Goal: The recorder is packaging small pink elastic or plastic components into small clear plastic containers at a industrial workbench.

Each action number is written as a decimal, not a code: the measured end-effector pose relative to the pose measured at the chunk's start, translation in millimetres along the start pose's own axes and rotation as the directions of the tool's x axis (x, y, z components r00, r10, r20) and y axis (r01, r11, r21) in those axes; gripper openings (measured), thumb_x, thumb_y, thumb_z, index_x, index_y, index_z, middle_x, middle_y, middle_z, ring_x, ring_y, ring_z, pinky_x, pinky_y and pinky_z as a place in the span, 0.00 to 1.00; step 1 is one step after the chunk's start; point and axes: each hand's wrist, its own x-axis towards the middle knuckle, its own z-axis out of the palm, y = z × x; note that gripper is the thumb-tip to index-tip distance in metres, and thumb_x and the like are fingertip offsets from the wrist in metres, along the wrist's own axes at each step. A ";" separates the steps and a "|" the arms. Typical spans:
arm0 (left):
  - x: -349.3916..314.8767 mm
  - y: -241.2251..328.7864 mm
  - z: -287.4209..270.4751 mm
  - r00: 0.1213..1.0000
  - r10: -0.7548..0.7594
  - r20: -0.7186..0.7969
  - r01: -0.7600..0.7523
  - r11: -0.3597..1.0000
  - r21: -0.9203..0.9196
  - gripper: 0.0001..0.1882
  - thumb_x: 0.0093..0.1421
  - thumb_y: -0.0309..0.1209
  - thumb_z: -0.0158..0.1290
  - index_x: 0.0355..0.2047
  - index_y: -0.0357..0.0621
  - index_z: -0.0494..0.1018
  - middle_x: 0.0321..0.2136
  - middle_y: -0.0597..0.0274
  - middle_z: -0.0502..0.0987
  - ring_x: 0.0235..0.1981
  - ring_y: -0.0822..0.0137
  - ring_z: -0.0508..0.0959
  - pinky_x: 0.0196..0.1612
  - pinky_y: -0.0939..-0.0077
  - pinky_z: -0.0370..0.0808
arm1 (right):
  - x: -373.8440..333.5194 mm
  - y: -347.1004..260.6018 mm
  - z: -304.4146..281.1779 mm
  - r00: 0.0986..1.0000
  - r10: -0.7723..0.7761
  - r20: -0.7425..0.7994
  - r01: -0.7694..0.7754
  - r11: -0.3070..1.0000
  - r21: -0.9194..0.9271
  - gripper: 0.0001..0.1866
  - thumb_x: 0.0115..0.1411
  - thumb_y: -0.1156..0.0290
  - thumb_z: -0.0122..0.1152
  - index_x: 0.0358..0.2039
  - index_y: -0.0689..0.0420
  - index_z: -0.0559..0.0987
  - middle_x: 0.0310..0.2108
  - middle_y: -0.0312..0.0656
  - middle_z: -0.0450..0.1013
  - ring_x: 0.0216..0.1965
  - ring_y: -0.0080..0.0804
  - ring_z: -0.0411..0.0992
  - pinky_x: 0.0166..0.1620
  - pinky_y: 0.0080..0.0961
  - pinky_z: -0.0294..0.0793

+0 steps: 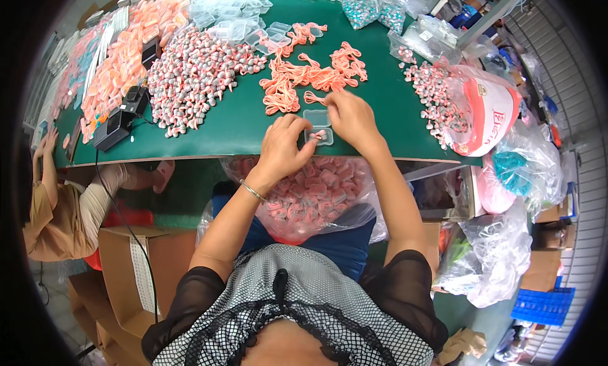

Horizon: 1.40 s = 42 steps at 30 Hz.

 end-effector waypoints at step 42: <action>3.2 -9.2 -7.8 0.992 -0.015 0.125 0.023 0.998 -0.059 0.24 0.42 0.35 0.69 0.41 0.42 0.77 0.36 0.58 0.75 0.42 0.54 0.74 0.44 0.61 0.71 | -42.7 -3.9 8.7 0.979 -0.171 -0.108 0.194 0.944 0.267 0.07 0.52 0.80 0.64 0.32 0.60 0.77 0.31 0.42 0.75 0.35 0.40 0.73 0.38 0.32 0.73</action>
